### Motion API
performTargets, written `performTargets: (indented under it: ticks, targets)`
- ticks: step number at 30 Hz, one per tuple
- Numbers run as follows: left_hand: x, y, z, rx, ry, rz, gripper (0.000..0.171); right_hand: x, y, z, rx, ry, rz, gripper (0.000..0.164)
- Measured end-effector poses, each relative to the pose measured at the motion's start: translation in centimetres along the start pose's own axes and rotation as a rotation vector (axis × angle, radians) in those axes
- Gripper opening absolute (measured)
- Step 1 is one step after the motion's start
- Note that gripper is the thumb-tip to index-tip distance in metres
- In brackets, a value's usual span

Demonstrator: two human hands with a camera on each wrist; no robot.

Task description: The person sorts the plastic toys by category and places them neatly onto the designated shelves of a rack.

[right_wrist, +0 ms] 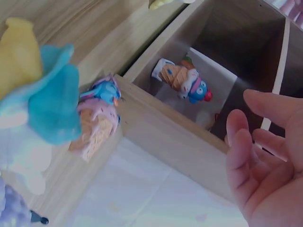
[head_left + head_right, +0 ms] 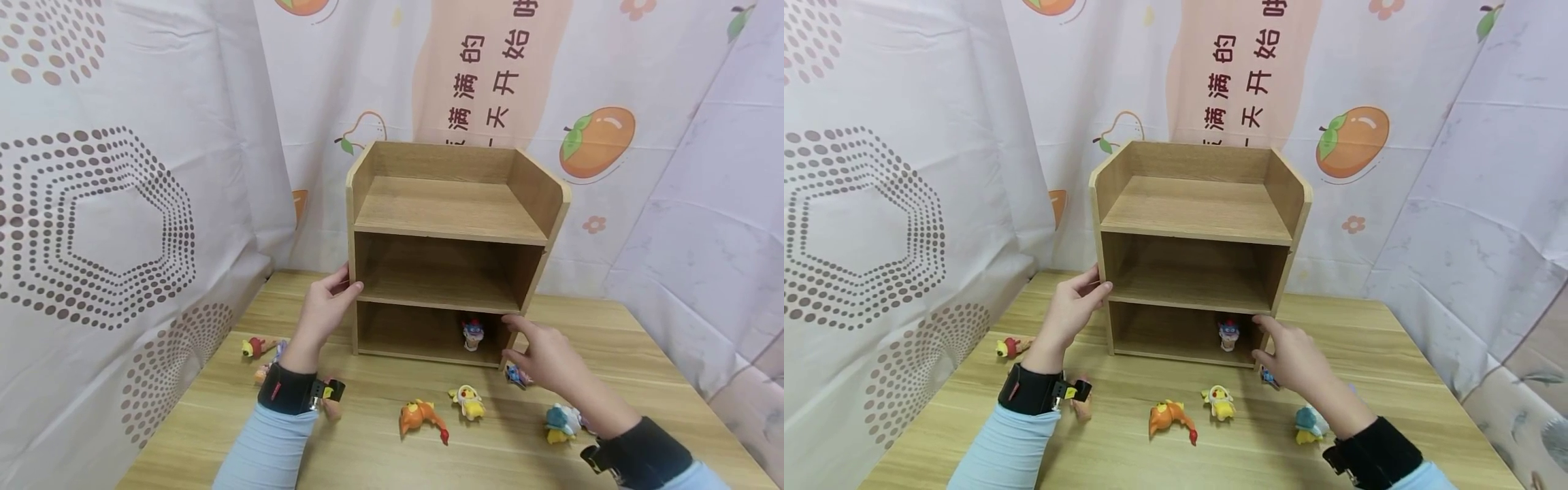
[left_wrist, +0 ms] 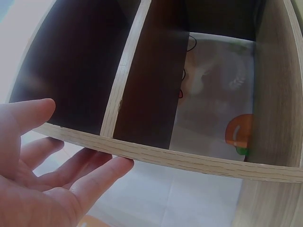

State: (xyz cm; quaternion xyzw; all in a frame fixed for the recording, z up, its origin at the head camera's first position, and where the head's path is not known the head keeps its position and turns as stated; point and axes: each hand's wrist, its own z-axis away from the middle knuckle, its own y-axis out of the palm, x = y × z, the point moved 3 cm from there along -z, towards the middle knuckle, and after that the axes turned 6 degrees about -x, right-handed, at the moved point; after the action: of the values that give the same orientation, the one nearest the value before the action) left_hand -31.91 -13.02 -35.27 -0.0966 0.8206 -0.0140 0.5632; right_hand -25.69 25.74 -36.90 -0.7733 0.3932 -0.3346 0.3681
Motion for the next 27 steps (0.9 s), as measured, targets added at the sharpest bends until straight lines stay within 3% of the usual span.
performTargets:
  ticks: [5,15,27]
  targets:
    - [0.2,-0.1,0.0,-0.001,-0.004,0.003,0.056,-0.4,-1.2,0.4,0.036,0.037,-0.033,0.054]
    - [0.1,-0.1,0.0,-0.006,0.025,0.005,0.054,-0.9,-4.0,1.0,-0.003,-0.036,-0.022,0.050]
    - [0.1,0.1,-0.1,-0.009,0.022,0.000,0.054,-1.7,-6.7,1.3,0.070,-0.061,0.006,0.054]
